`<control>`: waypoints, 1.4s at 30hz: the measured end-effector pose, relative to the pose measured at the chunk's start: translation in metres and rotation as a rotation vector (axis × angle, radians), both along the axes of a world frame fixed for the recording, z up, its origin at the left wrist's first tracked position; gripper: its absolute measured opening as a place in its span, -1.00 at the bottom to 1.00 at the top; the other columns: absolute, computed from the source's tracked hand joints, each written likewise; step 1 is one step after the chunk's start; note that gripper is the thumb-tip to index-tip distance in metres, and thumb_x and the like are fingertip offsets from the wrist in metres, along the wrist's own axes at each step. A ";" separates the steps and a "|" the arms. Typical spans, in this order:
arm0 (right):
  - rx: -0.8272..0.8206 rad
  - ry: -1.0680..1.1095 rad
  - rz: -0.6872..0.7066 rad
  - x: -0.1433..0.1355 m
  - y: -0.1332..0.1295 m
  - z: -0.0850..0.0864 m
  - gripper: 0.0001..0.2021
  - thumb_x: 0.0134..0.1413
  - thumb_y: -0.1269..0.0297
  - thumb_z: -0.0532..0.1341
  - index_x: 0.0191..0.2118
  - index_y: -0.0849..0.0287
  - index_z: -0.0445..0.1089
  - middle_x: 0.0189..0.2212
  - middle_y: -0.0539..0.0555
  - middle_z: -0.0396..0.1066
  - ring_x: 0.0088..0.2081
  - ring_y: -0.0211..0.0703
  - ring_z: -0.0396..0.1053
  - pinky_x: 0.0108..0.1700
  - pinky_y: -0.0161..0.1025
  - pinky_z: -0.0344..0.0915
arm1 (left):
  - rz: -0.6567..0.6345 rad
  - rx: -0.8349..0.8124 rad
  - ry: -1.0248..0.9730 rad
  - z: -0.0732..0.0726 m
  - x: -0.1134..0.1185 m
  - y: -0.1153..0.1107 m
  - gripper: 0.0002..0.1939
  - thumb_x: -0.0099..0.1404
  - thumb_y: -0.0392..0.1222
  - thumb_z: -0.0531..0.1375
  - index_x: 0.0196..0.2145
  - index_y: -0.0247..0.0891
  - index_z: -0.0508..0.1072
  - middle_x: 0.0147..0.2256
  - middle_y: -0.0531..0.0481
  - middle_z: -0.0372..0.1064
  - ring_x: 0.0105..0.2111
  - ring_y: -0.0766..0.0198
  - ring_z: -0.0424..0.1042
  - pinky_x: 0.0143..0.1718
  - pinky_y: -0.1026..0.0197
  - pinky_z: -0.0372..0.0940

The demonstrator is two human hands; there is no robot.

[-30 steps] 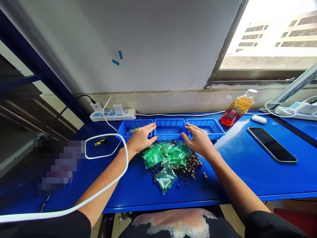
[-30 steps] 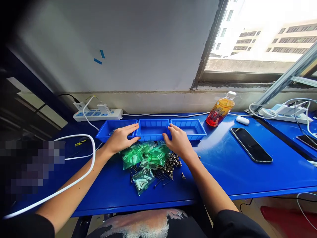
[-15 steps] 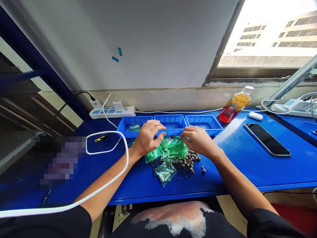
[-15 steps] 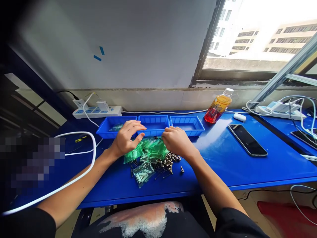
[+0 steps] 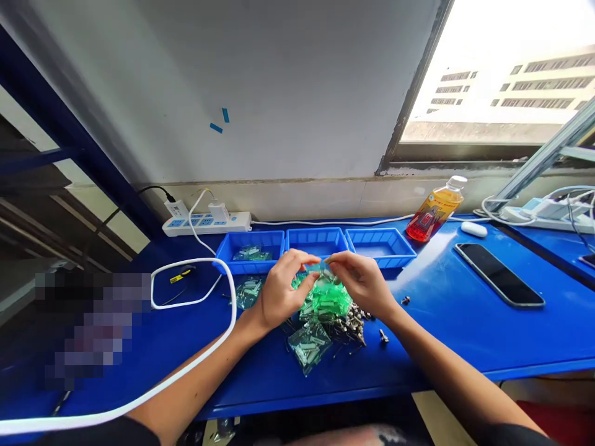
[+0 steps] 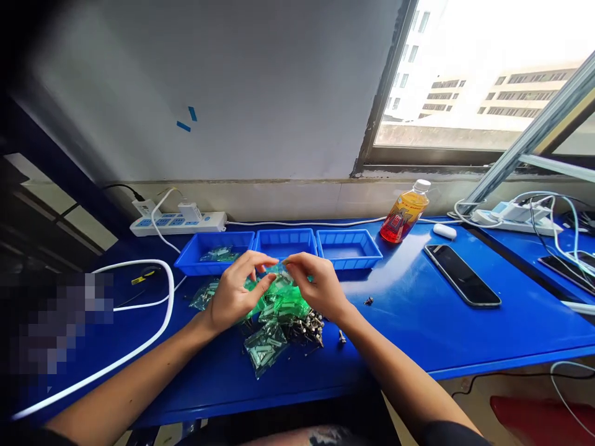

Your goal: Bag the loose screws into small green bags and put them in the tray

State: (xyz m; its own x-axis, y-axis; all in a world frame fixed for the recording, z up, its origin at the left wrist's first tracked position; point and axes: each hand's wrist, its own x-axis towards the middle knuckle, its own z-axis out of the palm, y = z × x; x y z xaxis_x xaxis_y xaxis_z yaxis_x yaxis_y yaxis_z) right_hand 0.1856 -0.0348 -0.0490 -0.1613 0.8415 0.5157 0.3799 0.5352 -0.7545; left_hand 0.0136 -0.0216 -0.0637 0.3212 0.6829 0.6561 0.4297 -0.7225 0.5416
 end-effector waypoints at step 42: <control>0.150 0.127 0.003 0.000 -0.024 -0.018 -0.80 0.07 0.27 0.12 -0.54 0.15 0.21 -0.63 -0.09 0.22 -0.56 -0.34 0.16 -0.47 -0.32 0.16 | 0.033 0.288 -0.069 0.009 0.011 -0.032 -0.93 0.20 -0.33 0.16 -0.44 -0.27 0.38 -0.49 0.08 0.35 -0.49 0.41 0.27 -0.46 0.34 0.22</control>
